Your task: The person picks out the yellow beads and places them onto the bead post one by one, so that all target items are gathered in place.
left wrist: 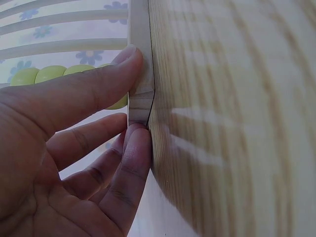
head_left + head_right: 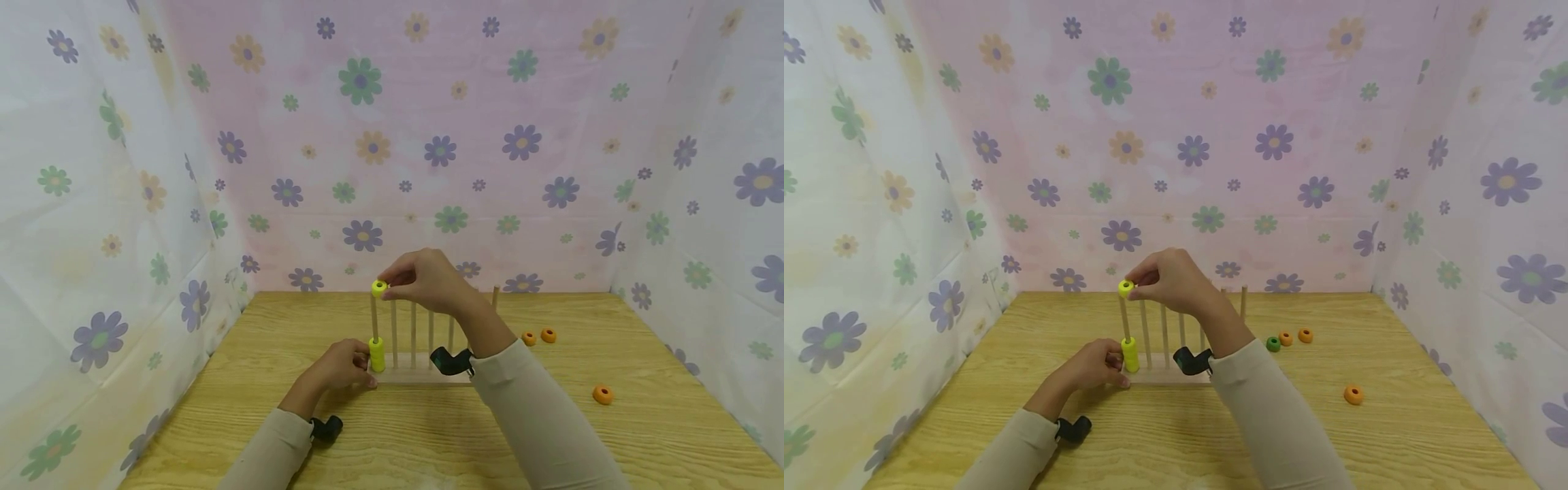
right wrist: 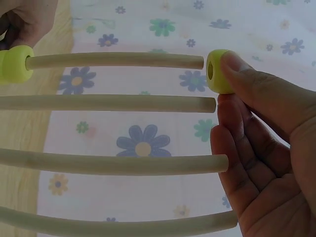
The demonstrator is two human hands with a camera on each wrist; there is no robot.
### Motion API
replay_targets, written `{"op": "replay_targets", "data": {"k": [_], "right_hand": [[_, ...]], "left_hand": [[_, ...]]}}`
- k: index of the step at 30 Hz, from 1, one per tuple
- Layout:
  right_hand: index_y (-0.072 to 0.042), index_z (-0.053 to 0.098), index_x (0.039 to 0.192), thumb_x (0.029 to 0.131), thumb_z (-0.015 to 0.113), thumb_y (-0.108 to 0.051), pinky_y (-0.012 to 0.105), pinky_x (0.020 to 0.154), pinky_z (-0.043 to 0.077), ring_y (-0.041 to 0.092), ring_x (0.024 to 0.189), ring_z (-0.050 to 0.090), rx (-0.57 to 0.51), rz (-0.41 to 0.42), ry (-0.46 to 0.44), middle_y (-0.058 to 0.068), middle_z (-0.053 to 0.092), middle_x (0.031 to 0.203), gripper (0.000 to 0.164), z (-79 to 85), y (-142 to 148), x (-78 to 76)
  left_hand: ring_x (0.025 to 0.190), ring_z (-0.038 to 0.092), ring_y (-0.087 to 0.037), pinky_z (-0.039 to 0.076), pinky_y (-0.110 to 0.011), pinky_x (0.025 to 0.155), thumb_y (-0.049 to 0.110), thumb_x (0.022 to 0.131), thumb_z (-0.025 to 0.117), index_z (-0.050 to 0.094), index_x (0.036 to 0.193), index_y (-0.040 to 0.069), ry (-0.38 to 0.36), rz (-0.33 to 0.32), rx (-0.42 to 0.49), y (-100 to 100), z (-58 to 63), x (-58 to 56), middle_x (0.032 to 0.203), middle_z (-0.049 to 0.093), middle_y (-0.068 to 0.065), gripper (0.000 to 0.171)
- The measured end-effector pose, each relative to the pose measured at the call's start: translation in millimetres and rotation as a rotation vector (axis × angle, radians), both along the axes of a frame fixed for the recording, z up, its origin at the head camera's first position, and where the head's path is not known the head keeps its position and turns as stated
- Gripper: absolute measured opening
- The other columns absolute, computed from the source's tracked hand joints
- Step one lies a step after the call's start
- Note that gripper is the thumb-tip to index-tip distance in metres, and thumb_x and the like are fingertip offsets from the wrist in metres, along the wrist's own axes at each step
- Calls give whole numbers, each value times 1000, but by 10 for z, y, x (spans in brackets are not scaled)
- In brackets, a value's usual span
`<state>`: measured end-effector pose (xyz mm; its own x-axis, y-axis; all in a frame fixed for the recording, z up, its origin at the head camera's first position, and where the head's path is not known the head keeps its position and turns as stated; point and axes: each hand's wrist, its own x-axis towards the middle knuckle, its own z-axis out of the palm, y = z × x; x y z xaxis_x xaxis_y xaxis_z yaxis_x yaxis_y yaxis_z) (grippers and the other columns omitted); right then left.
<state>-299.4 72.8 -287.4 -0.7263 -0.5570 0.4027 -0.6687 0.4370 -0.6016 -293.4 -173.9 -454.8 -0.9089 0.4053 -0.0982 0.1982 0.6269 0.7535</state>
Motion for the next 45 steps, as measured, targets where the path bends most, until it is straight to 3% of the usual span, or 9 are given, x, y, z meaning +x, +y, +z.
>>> {"op": "replay_targets", "data": {"k": [5, 13, 37, 45], "right_hand": [[-19, 82, 107, 88, 85, -24, 27, 76, 59, 7, 85, 71, 13, -5, 17, -8, 76, 100, 20, -9, -41, -3], [-20, 82, 107, 88, 85, -25, 28, 78, 59, 7, 87, 71, 23, -10, 9, -8, 76, 101, 20, -2, -90, 2], [-18, 82, 106, 90, 83, -25, 26, 76, 59, 8, 85, 71, 13, -31, -4, -7, 75, 103, 17, -76, -141, -26], [-19, 82, 106, 90, 83, -26, 25, 76, 59, 6, 85, 70, 24, -39, 1, -7, 75, 103, 17, -86, -137, -29]], "left_hand": [[78, 53, -19, 44, -33, 65, 18, 78, 93, 74, 114, 16, -4, 1, 7, 3, 6, 8, 86, 61, -3, 41], [86, 58, -21, 49, -34, 70, 19, 78, 93, 74, 118, 17, -2, -5, 3, 0, 12, 20, 100, 69, -3, 44], [86, 58, -21, 50, -35, 71, 19, 78, 93, 74, 118, 15, 5, -3, -2, -3, 12, 18, 99, 69, -4, 45], [79, 57, -20, 49, -33, 63, 18, 78, 93, 74, 116, 15, -4, -5, 9, 4, 16, 16, 91, 66, -4, 42]]}}
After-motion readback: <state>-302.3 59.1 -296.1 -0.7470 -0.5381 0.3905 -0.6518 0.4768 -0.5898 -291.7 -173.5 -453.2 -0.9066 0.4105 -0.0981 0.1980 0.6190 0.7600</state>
